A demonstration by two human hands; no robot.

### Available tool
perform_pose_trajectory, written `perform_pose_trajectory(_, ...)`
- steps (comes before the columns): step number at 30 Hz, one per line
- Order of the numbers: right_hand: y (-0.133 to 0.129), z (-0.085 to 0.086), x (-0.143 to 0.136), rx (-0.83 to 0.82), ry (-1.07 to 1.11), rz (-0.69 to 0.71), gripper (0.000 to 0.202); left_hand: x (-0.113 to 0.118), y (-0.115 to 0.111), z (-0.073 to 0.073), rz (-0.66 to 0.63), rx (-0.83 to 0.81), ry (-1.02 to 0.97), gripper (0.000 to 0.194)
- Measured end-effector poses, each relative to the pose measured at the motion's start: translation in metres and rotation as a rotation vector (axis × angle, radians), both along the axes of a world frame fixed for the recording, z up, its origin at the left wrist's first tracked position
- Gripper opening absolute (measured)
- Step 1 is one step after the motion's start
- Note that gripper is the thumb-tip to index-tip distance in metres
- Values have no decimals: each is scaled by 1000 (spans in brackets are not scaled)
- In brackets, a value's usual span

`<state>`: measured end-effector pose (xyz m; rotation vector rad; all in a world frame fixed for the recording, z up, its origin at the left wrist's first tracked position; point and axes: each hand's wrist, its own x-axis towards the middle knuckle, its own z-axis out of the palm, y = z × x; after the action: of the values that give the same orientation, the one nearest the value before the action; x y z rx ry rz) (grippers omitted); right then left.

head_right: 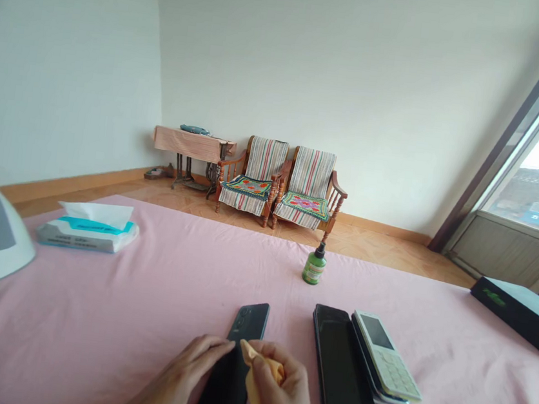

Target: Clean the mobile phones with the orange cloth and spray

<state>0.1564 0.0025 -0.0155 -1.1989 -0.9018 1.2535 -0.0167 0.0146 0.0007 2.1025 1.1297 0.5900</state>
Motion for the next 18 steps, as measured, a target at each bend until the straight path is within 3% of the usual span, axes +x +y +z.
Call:
perform_pose_trajectory(3,-2,6,-10,-9,65,41,47,-2,4,7,-48,3,-2,80)
perform_pose_trajectory(6,-5,11,-19,33,-30,91,45,-5,5,10,-50,46,0,66)
perform_pose_trajectory(11,5,7,-23,242,-237,85,31,-10,4,-9,-11,262,-13,35)
perform_pose_trajectory(15,27,5,-8,409,-558,31,22,-12,3,-24,-33,436,32,37)
perform_pose_trajectory(18,40,7,8,414,-646,-86,23,-11,1,-19,-3,479,20,38)
